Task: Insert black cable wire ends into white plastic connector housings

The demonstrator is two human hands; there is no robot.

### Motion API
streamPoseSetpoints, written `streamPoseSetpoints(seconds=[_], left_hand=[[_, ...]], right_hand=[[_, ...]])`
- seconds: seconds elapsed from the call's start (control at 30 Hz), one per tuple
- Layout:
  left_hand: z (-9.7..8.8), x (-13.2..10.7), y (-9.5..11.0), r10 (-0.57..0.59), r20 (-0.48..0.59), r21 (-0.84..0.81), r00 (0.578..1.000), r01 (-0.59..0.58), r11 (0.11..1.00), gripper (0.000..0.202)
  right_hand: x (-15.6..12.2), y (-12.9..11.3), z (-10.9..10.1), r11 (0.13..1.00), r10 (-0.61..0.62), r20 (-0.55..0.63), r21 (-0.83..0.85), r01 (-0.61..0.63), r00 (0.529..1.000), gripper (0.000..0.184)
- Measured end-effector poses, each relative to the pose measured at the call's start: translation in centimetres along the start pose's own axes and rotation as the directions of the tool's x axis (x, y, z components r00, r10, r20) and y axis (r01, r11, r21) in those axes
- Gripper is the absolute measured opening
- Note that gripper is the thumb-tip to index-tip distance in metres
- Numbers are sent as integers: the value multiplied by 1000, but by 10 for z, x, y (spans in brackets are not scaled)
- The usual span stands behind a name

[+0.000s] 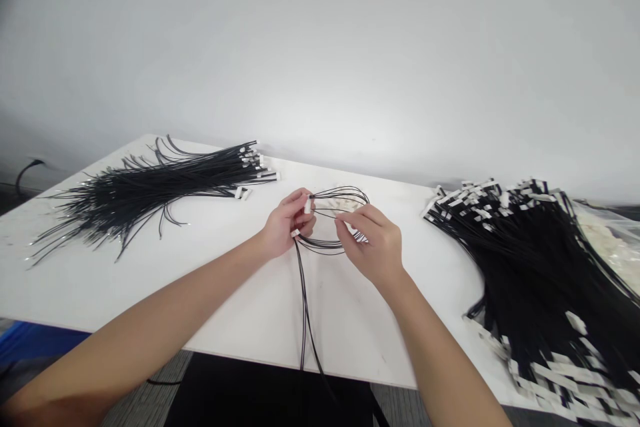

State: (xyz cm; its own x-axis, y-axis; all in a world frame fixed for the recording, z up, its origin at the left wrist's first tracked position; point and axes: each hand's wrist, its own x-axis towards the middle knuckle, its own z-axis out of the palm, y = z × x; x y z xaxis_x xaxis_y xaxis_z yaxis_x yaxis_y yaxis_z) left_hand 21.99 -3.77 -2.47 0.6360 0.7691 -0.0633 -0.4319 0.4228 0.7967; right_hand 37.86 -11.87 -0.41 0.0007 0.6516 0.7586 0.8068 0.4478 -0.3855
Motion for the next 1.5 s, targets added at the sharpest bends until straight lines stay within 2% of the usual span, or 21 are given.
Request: streamPoseSetpoints(seconds=[0.2,0.5,0.73,1.03,1.5], left_hand=[[3,-1,1,11,-20,-20,1000,-12,1000,26],[2,1,-2,20,-40,53,999,-18,998,27],[4,0,-3,-16,-36,95,999,20,995,28],[3,0,-3,-34,-19,107,999,36,994,28],[3,-1,-3,-58,-20,39,998,59,998,25]], right_hand=[[0,1,0,999,-32,-9,-25,32,999,11],[-7,9,3,962,-212,12,-173,211,977,18],[-6,7,4,973,-149,71,-164,159,986,15],[-6,5,5,985,-105,80,-132,115,991,15],[-7,5,9,984,-130,79,-116,139,988,15]])
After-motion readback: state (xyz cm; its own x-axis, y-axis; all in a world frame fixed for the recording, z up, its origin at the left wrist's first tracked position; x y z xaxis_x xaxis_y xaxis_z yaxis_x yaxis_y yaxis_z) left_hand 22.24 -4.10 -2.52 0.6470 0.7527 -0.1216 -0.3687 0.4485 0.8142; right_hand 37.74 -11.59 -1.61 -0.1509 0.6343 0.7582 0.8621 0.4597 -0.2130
